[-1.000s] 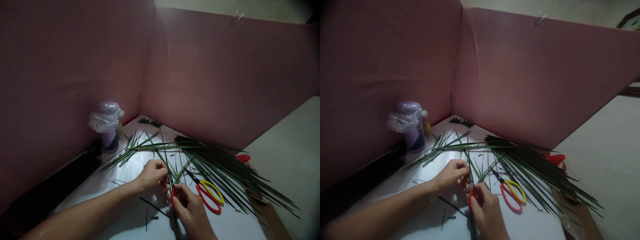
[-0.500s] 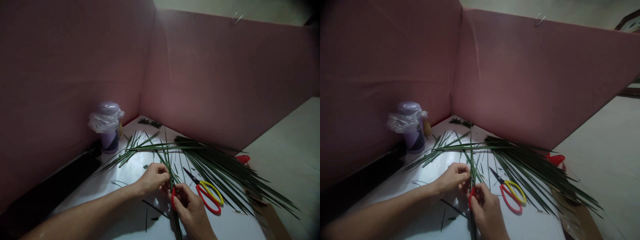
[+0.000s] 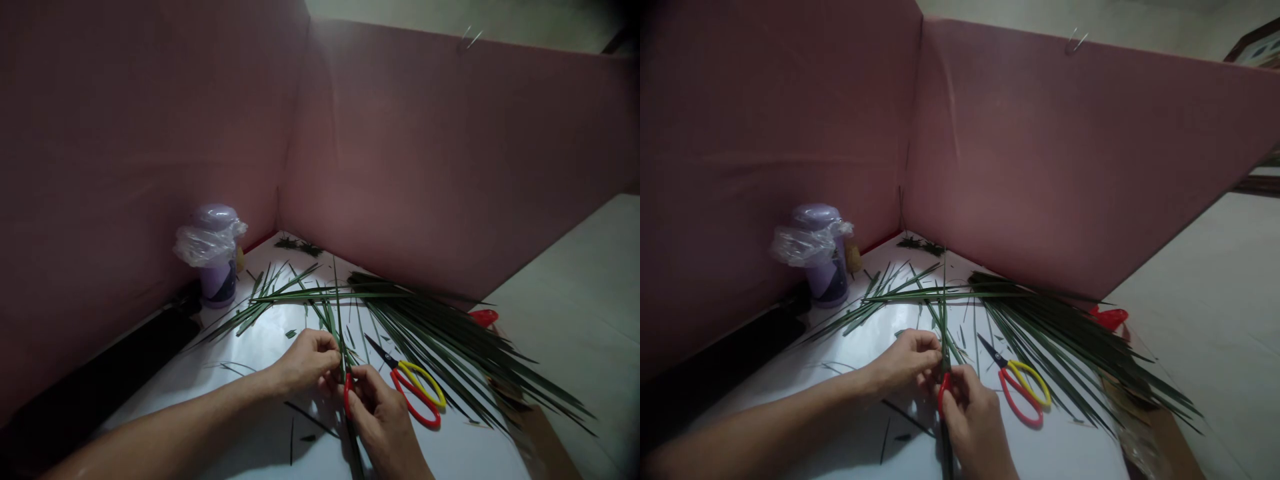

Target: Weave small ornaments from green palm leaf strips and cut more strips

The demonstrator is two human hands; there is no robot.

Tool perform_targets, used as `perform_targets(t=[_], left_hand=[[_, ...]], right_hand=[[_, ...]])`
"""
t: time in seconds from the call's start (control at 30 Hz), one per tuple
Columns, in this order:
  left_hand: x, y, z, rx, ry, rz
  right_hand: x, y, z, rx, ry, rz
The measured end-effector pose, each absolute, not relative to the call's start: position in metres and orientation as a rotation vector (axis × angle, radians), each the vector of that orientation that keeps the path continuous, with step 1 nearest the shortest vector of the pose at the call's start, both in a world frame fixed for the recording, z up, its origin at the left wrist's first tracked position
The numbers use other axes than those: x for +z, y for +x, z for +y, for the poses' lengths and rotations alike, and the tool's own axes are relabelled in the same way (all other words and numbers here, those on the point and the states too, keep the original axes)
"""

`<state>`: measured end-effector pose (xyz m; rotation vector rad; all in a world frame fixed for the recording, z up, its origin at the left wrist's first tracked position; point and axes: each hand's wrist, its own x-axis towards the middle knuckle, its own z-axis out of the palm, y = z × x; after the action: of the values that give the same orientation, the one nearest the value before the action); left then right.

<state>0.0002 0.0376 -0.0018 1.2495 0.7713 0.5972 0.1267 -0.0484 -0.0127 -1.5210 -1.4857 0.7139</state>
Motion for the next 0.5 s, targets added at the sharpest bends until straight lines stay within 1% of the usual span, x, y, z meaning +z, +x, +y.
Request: perform_targets(t=[0.2, 0.5], left_hand=[[0.001, -0.0005, 0.0372, 0.593, 1.263, 0.783], [-0.0015, -0.0004, 0.0369, 0.554, 1.337, 0.763]], right_hand=[[-0.0098, 0.129, -0.0489, 0.756, -1.522, -1.536], [-0.0106, 0.1251, -0.0482, 0.701, -1.505, -1.471]])
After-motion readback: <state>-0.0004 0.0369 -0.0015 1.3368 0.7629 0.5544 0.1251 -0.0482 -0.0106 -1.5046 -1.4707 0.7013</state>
